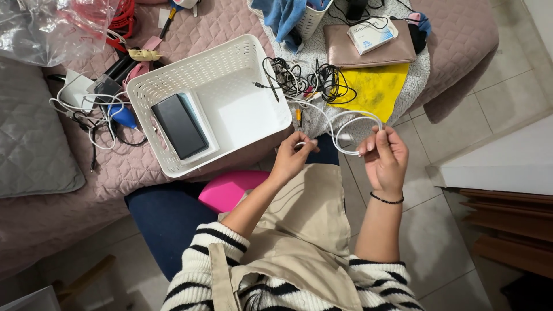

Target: The person unboxes a light blue iPhone 12 Pro, places it in a white basket, and then organizes various cables and accessories into the basket. They handle a power bank, multiple charging cables, and a plastic bag of small items, sorting them on the bed and into the basket.

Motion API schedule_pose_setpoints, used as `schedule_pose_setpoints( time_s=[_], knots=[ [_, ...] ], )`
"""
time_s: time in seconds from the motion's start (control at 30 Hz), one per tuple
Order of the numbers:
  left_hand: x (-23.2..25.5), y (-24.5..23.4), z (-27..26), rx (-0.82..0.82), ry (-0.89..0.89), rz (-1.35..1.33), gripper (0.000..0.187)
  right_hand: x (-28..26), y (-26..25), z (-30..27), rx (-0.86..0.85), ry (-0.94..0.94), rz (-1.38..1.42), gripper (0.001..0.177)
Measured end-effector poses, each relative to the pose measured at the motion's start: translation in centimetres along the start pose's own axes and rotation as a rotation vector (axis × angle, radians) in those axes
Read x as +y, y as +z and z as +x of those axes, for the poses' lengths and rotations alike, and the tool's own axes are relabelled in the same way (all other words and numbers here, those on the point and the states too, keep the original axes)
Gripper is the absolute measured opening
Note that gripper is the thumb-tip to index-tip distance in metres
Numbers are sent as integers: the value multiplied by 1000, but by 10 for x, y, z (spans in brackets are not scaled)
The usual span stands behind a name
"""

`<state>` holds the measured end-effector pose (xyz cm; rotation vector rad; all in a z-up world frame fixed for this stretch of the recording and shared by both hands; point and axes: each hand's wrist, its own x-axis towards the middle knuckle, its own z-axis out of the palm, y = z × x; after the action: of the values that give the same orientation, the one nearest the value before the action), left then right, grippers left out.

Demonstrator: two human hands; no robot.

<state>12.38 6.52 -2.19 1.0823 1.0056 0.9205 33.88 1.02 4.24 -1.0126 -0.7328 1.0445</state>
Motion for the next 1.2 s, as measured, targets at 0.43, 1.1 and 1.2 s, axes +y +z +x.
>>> schedule_pose_setpoints(
  time_s=[0.43, 1.1, 1.2],
  knots=[
    [70, 8, -19, -203, -123, -282, 68, -4, -22, -18, -92, 244, 314, 24],
    [-2, 11, -32, -28, 10, -64, 16, 73, 9, -60, -183, 473, -507, 8],
    [1, 9, -49, 35, -54, -68, 24, 77, 5, -46, -191, 410, -562, 12]
  ],
)
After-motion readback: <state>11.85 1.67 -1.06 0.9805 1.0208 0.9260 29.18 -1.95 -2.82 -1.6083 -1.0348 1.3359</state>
